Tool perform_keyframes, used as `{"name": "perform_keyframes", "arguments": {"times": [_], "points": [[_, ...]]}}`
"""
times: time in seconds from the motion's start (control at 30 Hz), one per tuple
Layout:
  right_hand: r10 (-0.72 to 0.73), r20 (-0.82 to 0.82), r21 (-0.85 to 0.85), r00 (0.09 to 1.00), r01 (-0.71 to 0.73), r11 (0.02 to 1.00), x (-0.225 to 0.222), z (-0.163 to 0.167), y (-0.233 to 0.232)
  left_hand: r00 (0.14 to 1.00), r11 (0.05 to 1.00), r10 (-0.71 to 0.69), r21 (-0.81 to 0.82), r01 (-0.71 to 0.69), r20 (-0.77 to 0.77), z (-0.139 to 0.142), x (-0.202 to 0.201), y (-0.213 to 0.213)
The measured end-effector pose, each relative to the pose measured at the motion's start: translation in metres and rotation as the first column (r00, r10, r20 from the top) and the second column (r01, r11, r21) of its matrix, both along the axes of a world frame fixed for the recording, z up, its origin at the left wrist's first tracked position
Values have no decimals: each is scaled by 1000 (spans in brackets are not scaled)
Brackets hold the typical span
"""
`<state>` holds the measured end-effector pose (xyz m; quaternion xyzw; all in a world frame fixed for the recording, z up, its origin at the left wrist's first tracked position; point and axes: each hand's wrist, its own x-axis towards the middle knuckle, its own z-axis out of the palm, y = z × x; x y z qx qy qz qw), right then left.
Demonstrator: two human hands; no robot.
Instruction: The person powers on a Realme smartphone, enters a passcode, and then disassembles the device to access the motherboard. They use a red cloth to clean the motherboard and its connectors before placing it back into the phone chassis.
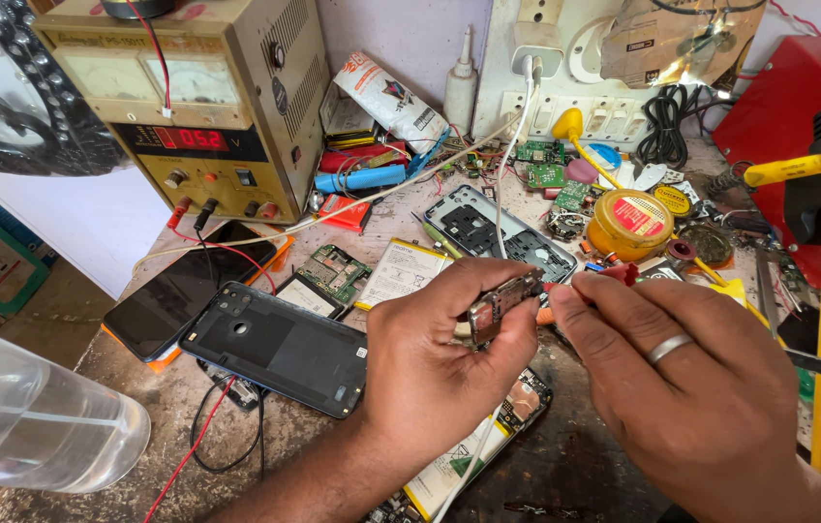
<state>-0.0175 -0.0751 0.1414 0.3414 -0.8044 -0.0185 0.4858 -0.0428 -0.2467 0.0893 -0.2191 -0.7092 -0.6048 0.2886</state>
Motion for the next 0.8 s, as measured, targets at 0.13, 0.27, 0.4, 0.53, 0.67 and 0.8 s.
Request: {"name": "perform_keyframes", "arguments": {"times": [0.13,0.27,0.4,0.53,0.67,0.8], "points": [[-42,35,-27,999,43,999,1,3,3,976,957,-194,237,166,99,-7,-10,1],[92,235,-240,968,-34,970,-2,6,6,810,676,-586,562,477,17,-16,-25,-3],[137,277,-265,951,-62,962,-1,6,9,793,671,-607,574,469,62,-20,-29,-3],[185,248,-297,951,-107,949,0,5,11,790,707,-596,561,430,145,-16,-27,-2],[144,238,-302,961,-67,951,1,3,9,815,780,-544,479,403,201,-11,-24,0],[161,238,-311,958,-81,947,-1,2,7,800,756,-565,516,403,203,-8,-23,4]]}}
